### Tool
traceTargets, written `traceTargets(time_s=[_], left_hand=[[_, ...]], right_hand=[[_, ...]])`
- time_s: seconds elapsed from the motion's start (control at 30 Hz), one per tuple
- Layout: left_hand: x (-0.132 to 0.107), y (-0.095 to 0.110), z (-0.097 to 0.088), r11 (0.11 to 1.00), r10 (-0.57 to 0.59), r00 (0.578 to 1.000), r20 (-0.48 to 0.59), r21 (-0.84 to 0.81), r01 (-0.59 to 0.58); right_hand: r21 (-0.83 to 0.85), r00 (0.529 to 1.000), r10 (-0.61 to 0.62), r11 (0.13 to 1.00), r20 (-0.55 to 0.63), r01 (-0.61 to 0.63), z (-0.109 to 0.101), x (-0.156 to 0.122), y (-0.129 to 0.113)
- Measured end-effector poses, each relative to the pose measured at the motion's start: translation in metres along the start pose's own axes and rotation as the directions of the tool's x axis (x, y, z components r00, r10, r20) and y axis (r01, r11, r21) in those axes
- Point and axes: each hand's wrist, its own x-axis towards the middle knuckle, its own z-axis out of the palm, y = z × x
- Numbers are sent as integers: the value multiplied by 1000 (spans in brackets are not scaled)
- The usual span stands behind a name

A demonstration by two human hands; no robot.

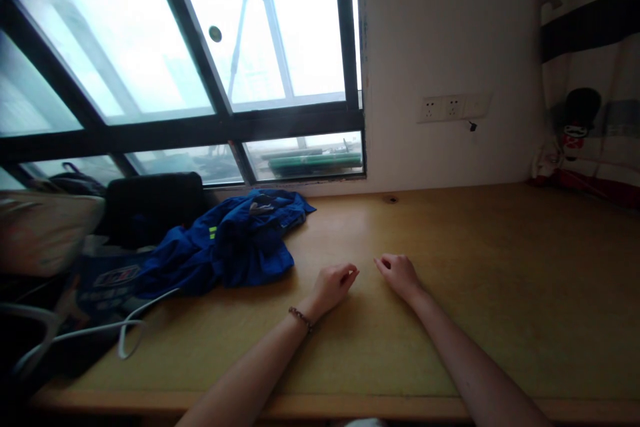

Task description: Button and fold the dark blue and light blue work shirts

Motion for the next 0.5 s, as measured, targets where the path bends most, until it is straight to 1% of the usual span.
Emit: traceTargets(time_s=[0.5], left_hand=[[0,0,1,1000,11,1000,-1,17,-11]], right_hand=[[-15,1000,-18,1000,-1,18,1,0,2]])
